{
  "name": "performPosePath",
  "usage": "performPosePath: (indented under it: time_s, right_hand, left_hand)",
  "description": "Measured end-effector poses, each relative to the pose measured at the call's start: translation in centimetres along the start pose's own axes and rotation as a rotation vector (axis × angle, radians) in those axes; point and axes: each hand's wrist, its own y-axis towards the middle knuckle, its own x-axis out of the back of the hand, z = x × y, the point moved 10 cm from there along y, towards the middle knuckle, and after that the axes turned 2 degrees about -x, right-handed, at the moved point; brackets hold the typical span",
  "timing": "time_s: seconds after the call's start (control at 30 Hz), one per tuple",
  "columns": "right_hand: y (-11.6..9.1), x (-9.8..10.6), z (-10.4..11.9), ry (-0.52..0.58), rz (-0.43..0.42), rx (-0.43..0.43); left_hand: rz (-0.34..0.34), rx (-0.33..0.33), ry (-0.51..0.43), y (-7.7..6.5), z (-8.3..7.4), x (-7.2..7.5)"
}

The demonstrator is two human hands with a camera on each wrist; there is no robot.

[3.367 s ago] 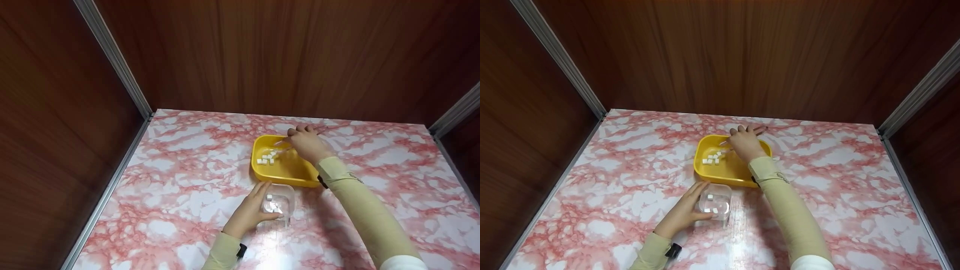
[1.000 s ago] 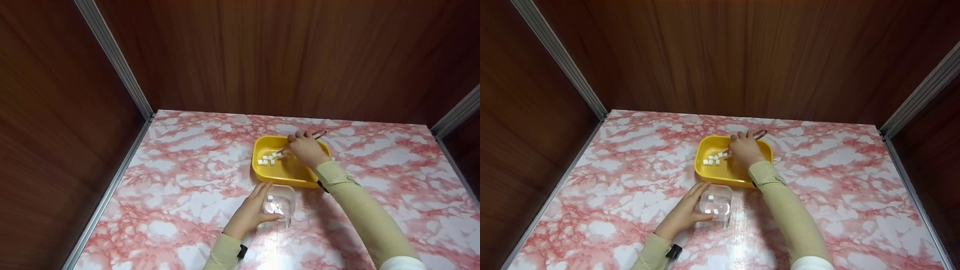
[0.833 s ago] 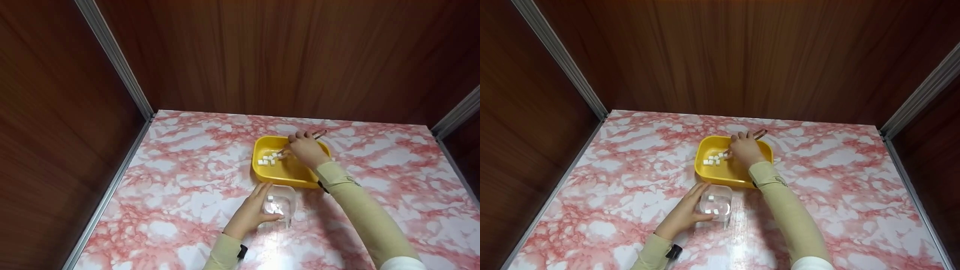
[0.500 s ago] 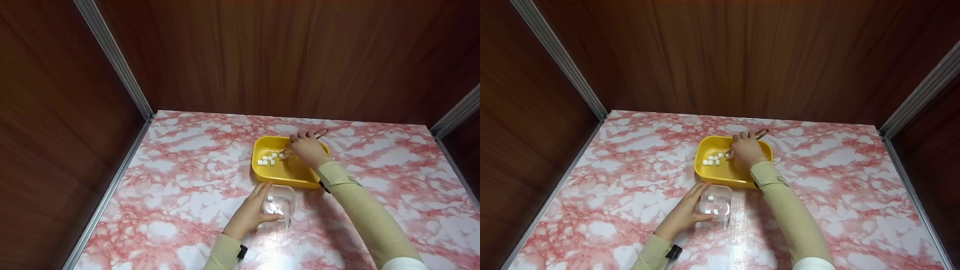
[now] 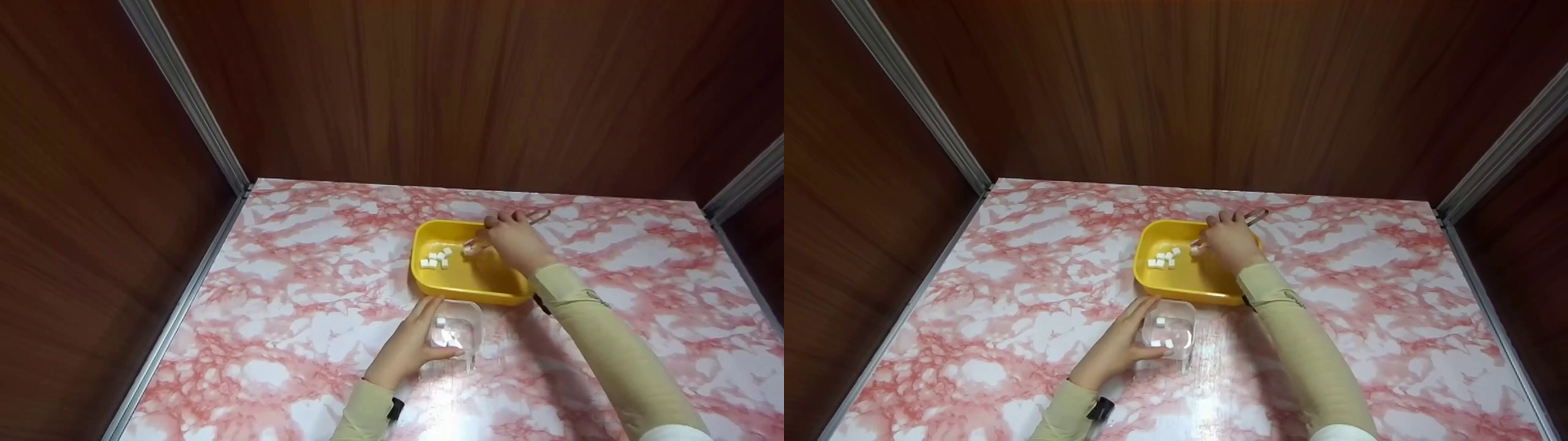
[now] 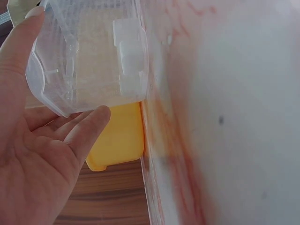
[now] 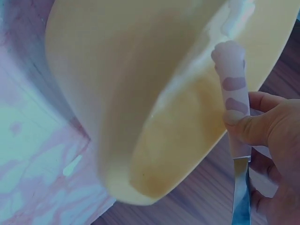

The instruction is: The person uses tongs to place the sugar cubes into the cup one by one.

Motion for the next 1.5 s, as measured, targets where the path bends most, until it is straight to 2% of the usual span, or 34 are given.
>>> performPosePath:
  time_s: [0.37, 0.73, 1.03, 1.2, 1.5]
  right_hand:
    - [-1.2, 1.6, -0.9, 0.053, -0.049, -0.014]
    - [-2.3, 3.5, 0.1, 0.018, -0.116, 0.041]
    - [-3.5, 4.2, 1.1, 0.020, -0.081, 0.056]
    - [-4.1, 4.8, 1.9, -0.009, -0.104, 0.090]
    - [-5.3, 6.1, 2.9, -0.016, -0.107, 0.094]
  left_hand:
    - [-0.003, 0.002, 0.003, 0.2, -0.1, 0.1]
    - [-0.003, -0.003, 0.009, 0.3, -0.1, 0.0]
    - [0.013, 0.039, -0.012, 0.0, 0.3, -0.1]
    - [0.011, 0.032, -0.001, 0.0, 0.2, -0.1]
    - [0.021, 0.025, -0.009, 0.0, 0.0, -0.2]
